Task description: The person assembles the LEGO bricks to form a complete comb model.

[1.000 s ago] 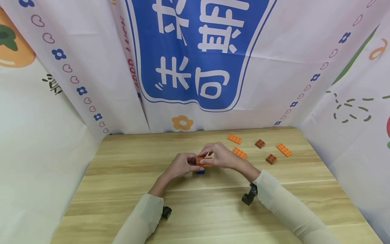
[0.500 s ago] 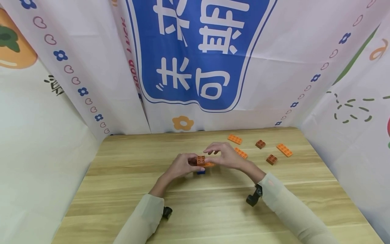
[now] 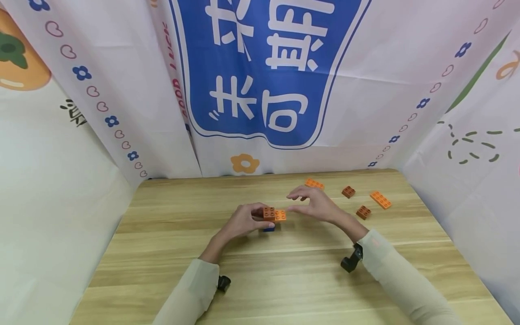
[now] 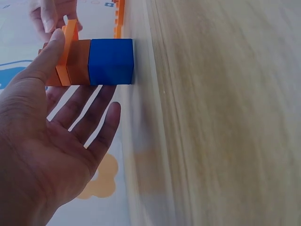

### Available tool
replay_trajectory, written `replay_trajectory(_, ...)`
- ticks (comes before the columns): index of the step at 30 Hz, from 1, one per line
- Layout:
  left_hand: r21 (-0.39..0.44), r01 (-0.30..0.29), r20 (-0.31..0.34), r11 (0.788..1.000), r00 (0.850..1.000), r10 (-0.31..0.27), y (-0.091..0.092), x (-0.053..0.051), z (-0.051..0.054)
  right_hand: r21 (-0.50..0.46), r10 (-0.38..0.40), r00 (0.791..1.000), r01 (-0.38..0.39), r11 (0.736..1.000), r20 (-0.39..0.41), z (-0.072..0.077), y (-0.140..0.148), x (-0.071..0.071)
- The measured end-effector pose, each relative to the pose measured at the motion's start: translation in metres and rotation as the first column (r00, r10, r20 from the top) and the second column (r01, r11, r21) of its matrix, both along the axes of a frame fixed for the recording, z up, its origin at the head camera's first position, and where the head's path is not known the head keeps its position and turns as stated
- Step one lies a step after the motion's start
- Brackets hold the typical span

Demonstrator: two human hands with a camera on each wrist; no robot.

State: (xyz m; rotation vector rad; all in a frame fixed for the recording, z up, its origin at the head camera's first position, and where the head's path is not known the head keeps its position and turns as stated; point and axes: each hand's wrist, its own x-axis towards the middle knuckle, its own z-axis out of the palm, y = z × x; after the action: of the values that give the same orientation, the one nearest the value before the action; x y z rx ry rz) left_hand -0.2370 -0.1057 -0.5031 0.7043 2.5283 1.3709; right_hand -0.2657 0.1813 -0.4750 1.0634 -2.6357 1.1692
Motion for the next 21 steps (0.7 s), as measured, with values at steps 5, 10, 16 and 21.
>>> replay_trajectory(5,0.048,-0.009,-0.001,0.999,1.000,0.009,0.002,0.002,0.001,0.016,-0.002,1.000,0.002,1.000,-0.007,-0.003,0.017,-0.004)
replay_trajectory(10,0.080,-0.013,-0.009,0.997,1.000,0.014,0.003,0.003,0.000,0.042,-0.027,1.000,0.027,0.999,-0.012,-0.007,0.035,-0.005)
replay_trajectory(16,0.094,-0.021,-0.012,0.995,1.000,0.022,0.002,0.004,-0.001,0.068,-0.051,0.999,0.050,0.996,0.011,-0.013,0.049,-0.005)
replay_trajectory(21,0.095,-0.041,-0.003,0.995,0.999,0.041,0.002,0.003,-0.002,0.084,-0.062,0.998,0.063,0.994,-0.014,-0.017,0.059,-0.007)
